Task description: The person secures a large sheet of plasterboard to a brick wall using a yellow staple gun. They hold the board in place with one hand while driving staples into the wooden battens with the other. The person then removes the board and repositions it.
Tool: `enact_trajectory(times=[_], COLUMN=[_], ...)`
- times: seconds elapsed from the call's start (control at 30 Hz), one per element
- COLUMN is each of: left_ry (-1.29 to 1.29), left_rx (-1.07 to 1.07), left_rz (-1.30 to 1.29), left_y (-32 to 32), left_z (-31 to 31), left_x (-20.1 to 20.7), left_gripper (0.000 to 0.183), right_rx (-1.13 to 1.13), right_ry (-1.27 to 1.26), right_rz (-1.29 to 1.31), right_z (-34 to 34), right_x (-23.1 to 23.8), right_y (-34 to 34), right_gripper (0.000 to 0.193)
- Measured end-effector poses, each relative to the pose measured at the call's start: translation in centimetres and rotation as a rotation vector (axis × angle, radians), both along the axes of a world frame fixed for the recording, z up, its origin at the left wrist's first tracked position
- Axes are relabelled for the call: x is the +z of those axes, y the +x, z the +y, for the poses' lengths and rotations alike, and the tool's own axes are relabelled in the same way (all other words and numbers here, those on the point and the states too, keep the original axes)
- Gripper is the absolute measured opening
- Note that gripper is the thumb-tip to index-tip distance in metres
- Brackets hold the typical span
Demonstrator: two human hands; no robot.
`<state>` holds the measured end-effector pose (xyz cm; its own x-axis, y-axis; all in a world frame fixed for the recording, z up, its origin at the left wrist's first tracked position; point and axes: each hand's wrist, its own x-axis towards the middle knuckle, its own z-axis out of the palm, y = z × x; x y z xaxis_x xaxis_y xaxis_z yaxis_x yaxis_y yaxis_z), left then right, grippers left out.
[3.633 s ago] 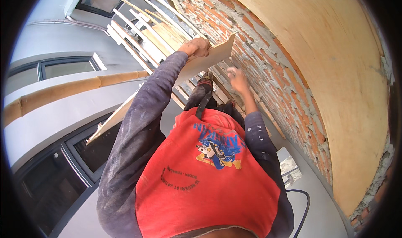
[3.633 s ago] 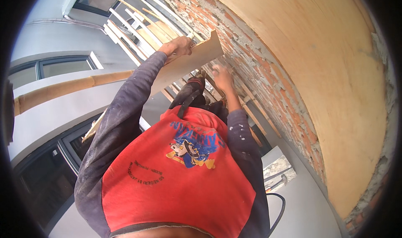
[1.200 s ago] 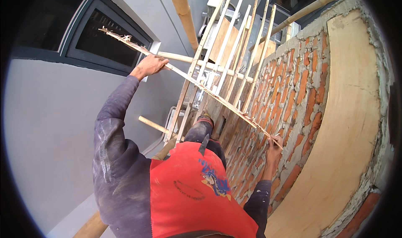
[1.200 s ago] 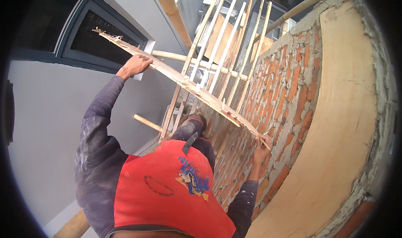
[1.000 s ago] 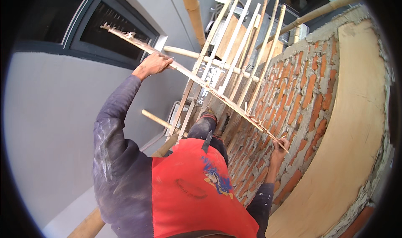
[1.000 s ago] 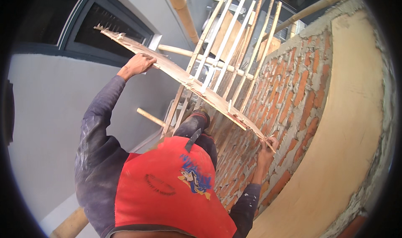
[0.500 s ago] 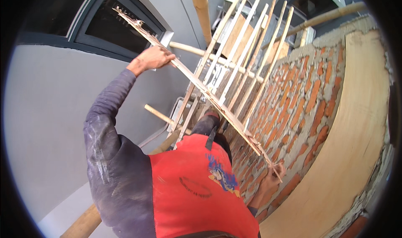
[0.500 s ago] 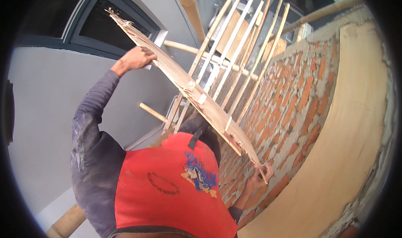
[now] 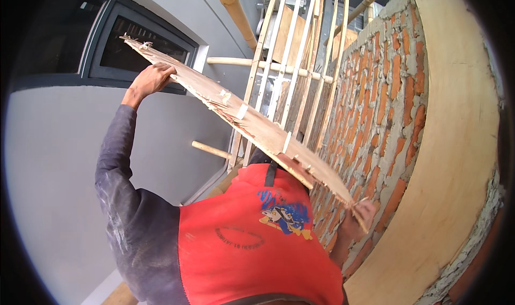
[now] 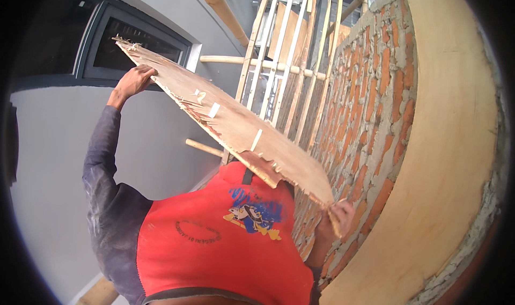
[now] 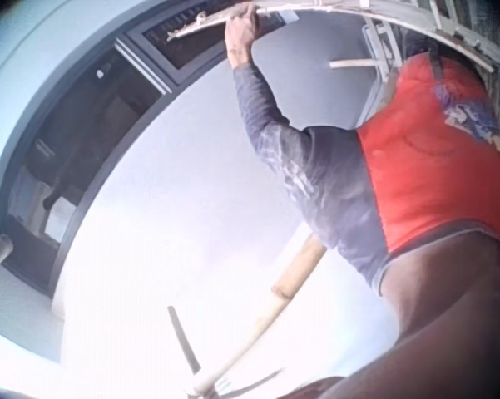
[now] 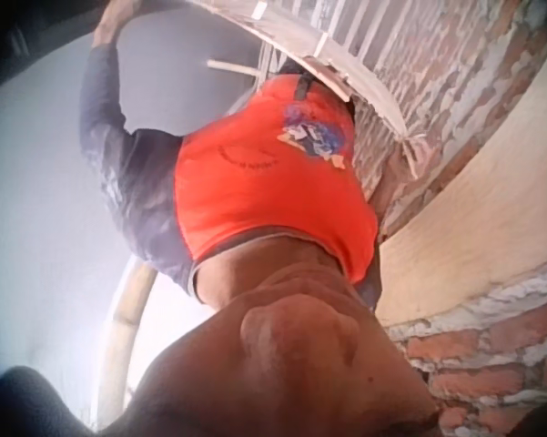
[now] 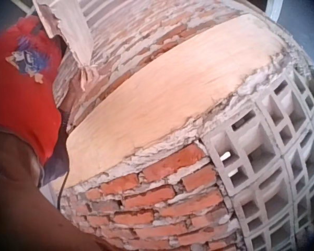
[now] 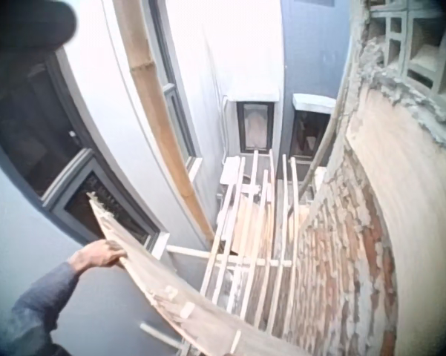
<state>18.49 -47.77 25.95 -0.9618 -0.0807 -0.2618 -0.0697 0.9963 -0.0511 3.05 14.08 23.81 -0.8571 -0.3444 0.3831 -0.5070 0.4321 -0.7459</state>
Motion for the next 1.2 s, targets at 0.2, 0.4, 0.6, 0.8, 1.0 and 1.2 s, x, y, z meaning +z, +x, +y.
enact_trajectory(times=[0.2,0.4,0.6,0.8,1.0,1.2], left_ry=[-0.011,-0.037,-0.088,-0.147,-0.114,-0.090], left_rx=[0.028,-0.016,-0.008,0.085,0.004,-0.151], left_rz=[0.030,0.048,0.054,-0.055,-0.068,-0.059], left_y=[1.3,0.9,0.3,1.1,-1.1,-5.6], left_z=[0.8,1.1,1.6,0.2,-0.2,-0.5], left_x=[1.2,3.1,3.8,3.2,2.7,0.3], left_gripper=[0.024,0.024,0.024,0.019,0.018,0.017], right_rx=[0.043,0.141,0.218,0.364,0.347,0.243], right_ry=[-0.185,-0.146,-0.183,-0.244,-0.290,-0.337], right_rz=[-0.047,0.062,0.104,0.130,0.173,0.134], right_z=[1.2,2.7,3.1,2.3,2.5,1.6], right_x=[1.6,4.2,5.0,5.3,3.6,4.1], right_y=[3.2,5.1,6.2,7.2,7.9,9.7], right_gripper=[0.034,0.034,0.032,0.030,0.031,0.033])
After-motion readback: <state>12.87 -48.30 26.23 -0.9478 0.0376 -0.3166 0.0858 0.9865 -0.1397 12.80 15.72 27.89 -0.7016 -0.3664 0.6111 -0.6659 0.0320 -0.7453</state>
